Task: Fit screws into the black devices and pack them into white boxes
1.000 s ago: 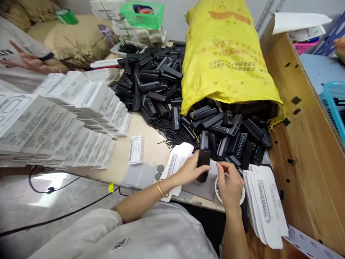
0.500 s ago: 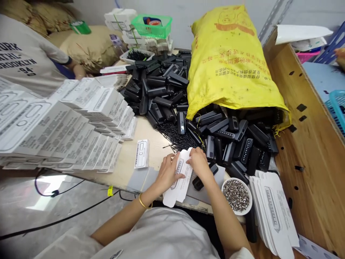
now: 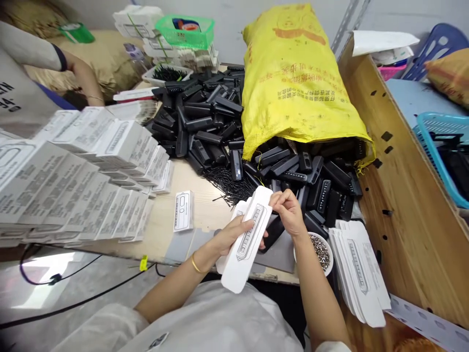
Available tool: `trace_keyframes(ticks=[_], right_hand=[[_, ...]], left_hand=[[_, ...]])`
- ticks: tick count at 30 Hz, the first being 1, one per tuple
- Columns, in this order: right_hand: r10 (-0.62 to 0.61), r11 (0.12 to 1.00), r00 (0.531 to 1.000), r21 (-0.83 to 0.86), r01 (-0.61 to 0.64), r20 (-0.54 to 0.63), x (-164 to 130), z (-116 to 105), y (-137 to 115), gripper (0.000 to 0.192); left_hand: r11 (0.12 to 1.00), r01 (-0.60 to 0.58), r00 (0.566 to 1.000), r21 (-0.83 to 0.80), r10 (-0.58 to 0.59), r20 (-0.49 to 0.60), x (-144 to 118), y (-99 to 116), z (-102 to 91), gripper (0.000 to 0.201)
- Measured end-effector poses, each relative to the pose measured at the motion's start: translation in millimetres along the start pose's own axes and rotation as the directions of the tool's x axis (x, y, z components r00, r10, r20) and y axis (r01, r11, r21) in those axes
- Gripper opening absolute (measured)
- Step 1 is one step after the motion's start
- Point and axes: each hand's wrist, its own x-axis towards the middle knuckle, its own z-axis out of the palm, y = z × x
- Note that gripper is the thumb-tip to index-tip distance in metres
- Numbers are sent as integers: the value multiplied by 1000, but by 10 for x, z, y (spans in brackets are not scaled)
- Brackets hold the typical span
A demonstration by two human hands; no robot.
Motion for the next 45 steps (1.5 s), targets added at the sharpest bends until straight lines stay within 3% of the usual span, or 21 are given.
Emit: trace_keyframes(ticks=[2,5,8,12,15,19,23,29,32,35,38,40,42,43,45], right_hand=[[29,999,989,-30,-33,-144,-108,90,41,34],[107,987,965,-95,-133,-240,-292,250,83,33],[121,979,954,-125,-160,-275,-402,361,103,33],[105,986,949,-95,-139,-299,-391,401,107,28],[95,993,944,-35,-112,-316,-349,397,114,29],[277,958,940,128,-255,-200,-286,393,128,32],[400,895,895,295,-336,-195,-195,394,141,36],[311,937,911,250,-246,-272,-268,397,188,36],[261,962,913,162,-220,-313,-381,398,170,34],[126,990,945,-22,-140,-303,-455,385,110,30],[91,990,945,-77,-121,-315,-419,327,73,27],[82,993,880,-40,-113,-467,-341,265,77,28],[63,994,792,-30,-102,-608,-272,204,85,28],[66,992,790,-49,-120,-610,-260,180,80,27],[111,963,893,-174,-204,-435,-308,142,45,25]], left_hand=[[998,-63,997,-30,62,-41,20,-8,31,63],[987,-157,981,-26,153,-121,33,7,79,83],[985,-166,974,49,172,-148,56,-16,86,76],[962,-193,949,194,233,-213,113,-81,48,59],[957,-188,924,219,248,-291,138,-103,38,73],[961,-136,940,239,202,-275,114,-104,34,94],[848,-202,910,490,347,-227,90,-91,-10,95],[739,-64,947,670,258,-193,167,-52,-65,97],[814,-51,961,578,197,-193,207,-39,-47,101],[918,-17,979,397,97,-182,237,-14,-57,104],[930,-78,968,360,156,-194,244,20,-111,94],[864,-200,955,461,277,-104,226,30,-133,87],[676,-381,907,630,406,113,193,20,-121,83],[540,-474,857,695,463,224,175,12,-108,77],[320,-571,753,756,570,328,145,9,-93,58]])
